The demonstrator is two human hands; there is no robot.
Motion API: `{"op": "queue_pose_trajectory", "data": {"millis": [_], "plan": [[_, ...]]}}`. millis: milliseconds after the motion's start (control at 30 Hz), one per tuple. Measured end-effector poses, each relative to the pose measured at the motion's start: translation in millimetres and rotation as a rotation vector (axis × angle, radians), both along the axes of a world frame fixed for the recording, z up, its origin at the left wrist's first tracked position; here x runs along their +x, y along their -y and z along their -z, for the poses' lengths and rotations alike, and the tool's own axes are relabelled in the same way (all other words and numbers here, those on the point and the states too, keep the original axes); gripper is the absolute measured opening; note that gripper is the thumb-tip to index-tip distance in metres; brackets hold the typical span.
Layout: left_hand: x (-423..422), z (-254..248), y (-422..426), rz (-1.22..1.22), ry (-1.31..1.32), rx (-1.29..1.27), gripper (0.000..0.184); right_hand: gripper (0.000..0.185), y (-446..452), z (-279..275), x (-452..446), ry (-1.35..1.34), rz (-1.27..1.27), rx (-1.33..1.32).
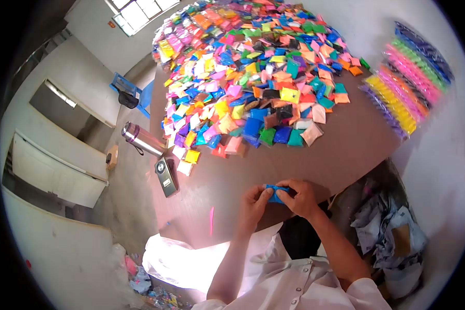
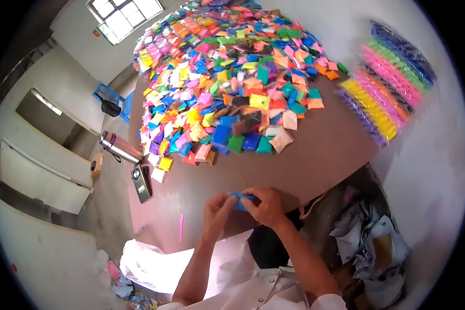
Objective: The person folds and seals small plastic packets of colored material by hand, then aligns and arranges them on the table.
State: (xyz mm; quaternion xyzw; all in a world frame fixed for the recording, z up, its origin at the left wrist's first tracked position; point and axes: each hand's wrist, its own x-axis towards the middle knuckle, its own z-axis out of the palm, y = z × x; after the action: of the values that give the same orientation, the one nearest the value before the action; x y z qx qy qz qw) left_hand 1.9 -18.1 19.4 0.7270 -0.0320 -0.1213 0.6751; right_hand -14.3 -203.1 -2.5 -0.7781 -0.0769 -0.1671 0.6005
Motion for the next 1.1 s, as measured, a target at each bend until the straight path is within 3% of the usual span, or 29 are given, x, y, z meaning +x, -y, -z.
{"op": "queue_pose_trajectory", "data": {"millis": [67,167,367,433,600,800,967,1100], "plan": [[0,-9,2,-0.019,0.016,-0.01,0.025,0.022,-1,2,1,-0.209,-0.046,0.144],[-1,-14,8,-0.071,-0.072,-0.077,0.026,0.021,-4,-4,2,-0.269,0.019,0.321],[3,9,-13,-0.041,-0.081,-0.132,0.025,0.021,-12,-21,11,-0.353,-0.107,0.27],[3,-3,-26,0.072,-0.088,0.097,0.025,0.02,-15,-17,18,-0.356,-0.166,0.201],[-2,-12,-30,0.031,-0.118,-0.031,0.025,0.018,-28,-5,24,-0.36,-0.227,0.193],[-5,2,-27,-0.028,-0.086,-0.092,0.022,0.019,-37,5,22,-0.311,-0.079,0.243],[0,8,-36,0.003,-0.078,-0.169,0.024,0.023,-33,5,20,-0.292,-0.16,0.022],[-1,-11,-32,0.061,-0.081,-0.156,0.03,0.023,-35,6,19,-0.358,-0.194,0.211]]}}
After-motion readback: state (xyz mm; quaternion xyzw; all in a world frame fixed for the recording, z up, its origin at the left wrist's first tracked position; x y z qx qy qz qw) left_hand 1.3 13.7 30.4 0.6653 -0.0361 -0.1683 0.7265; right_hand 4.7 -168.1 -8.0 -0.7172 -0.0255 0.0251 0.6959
